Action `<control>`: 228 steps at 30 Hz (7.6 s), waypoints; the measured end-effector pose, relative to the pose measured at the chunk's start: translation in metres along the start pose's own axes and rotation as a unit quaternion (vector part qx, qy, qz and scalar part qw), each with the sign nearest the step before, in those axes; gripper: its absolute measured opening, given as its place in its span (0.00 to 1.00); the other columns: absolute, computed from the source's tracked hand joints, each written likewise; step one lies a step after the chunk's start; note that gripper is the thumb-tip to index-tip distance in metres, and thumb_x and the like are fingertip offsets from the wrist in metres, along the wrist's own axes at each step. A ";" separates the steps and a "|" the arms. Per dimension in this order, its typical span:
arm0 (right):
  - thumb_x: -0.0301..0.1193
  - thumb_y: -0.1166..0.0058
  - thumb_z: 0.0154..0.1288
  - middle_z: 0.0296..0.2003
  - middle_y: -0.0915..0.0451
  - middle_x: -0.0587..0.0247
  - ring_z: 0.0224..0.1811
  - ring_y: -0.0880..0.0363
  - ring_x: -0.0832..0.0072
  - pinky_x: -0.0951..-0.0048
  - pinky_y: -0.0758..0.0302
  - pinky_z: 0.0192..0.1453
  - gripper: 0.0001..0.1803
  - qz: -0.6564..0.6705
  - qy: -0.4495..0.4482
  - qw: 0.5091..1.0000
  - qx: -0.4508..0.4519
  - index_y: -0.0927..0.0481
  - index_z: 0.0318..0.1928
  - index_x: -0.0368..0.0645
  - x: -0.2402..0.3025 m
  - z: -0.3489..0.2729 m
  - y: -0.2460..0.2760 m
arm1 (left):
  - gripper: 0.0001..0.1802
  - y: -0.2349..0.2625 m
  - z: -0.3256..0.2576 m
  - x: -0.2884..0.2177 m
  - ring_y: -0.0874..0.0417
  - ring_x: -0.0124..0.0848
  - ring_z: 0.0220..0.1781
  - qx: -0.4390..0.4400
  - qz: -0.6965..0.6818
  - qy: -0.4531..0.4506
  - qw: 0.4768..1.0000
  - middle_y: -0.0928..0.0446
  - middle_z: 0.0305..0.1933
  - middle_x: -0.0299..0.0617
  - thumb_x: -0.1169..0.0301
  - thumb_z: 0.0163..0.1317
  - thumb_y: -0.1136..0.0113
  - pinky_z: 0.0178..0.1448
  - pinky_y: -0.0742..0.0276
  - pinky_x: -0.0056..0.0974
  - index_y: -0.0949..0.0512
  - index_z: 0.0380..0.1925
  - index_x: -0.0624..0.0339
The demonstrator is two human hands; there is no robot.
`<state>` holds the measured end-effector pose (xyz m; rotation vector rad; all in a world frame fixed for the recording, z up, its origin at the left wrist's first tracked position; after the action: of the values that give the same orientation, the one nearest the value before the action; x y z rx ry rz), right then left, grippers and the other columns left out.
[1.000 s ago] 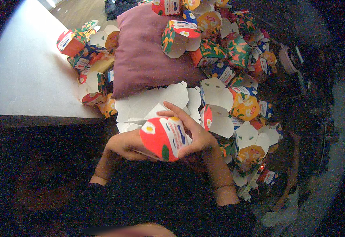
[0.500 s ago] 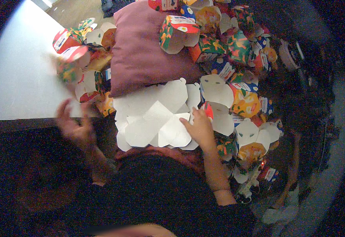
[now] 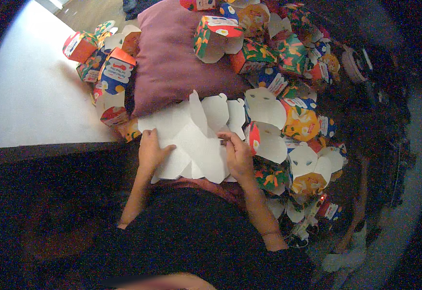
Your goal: The person repeatedly folds flat, colorful paper sheets into small takeout-style boxes by hand. They pick up each sheet, fold the sides and tabs, and place the finished box on a growing pile to the left.
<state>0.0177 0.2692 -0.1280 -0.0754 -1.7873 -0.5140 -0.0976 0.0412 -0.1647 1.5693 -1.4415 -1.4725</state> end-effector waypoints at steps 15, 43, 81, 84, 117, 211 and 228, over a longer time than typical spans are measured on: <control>0.24 0.35 0.46 0.39 0.22 0.60 0.45 0.27 0.71 0.70 0.30 0.51 0.12 0.330 0.221 0.883 0.249 0.21 0.35 0.42 0.091 -0.005 -0.008 | 0.60 0.032 -0.059 -0.092 0.30 0.41 0.58 0.420 -0.882 0.033 0.210 0.35 0.59 0.51 0.20 0.41 0.69 0.61 0.35 0.44 0.40 0.60 0.62; 0.26 0.32 0.43 0.46 0.28 0.56 0.51 0.28 0.69 0.67 0.31 0.55 0.30 0.079 0.179 0.978 0.076 0.27 0.50 0.37 0.109 -0.017 0.003 | 0.21 0.111 -0.069 -0.112 0.30 0.31 0.56 0.136 -0.740 -0.031 0.657 0.30 0.53 0.43 0.72 0.64 0.51 0.58 0.32 0.37 0.38 0.57 0.62; 0.27 0.43 0.51 0.38 0.19 0.52 0.35 0.17 0.63 0.71 0.21 0.35 0.12 -0.122 0.471 0.871 0.064 0.18 0.39 0.44 0.143 -0.026 0.038 | 0.23 0.072 -0.085 -0.125 0.25 0.31 0.53 0.424 -0.733 0.020 0.532 0.28 0.52 0.45 0.69 0.62 0.46 0.57 0.28 0.37 0.36 0.55 0.67; 0.26 0.43 0.51 0.40 0.20 0.51 0.38 0.18 0.62 0.71 0.22 0.40 0.15 -0.164 0.479 0.862 0.038 0.19 0.42 0.41 0.149 -0.028 0.034 | 0.23 0.076 -0.081 -0.126 0.24 0.31 0.51 0.399 -0.737 0.016 0.545 0.28 0.51 0.44 0.69 0.62 0.46 0.55 0.28 0.36 0.37 0.55 0.66; 0.28 0.31 0.40 0.25 0.25 0.67 0.31 0.24 0.76 0.69 0.29 0.43 0.14 0.020 0.250 0.966 0.060 0.22 0.30 0.45 0.091 -0.015 0.015 | 0.49 0.069 -0.061 -0.119 0.38 0.45 0.65 0.375 -0.769 -0.134 0.500 0.40 0.64 0.49 0.47 0.48 0.36 0.65 0.37 0.48 0.47 0.63 0.58; 0.39 0.41 0.53 0.54 0.34 0.42 0.56 0.34 0.52 0.60 0.38 0.61 0.35 -0.338 -0.033 0.940 -0.022 0.36 0.56 0.29 -0.031 0.000 -0.003 | 0.39 0.134 -0.038 -0.030 0.30 0.45 0.54 -0.382 -0.239 -0.167 0.877 0.32 0.53 0.50 0.72 0.41 0.28 0.59 0.36 0.45 0.38 0.53 0.65; 0.18 0.50 0.52 0.46 0.23 0.53 0.47 0.23 0.61 0.68 0.27 0.52 0.16 -0.188 0.279 0.934 0.119 0.22 0.43 0.43 0.036 0.004 -0.004 | 0.39 -0.024 -0.013 -0.040 0.43 0.55 0.65 0.023 0.002 -0.214 0.977 0.41 0.62 0.56 0.58 0.37 0.28 0.64 0.43 0.55 0.32 0.51 0.59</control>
<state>0.0029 0.2595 -0.0964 0.5433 -1.2873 -0.5194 -0.0703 0.0812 -0.1693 1.3229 -1.7193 -1.8675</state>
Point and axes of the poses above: each hand's wrist, its own z-axis towards the middle knuckle, its own y-axis out of the back of the hand, x = y × z, the point moved 7 cm from there along z, towards the middle knuckle
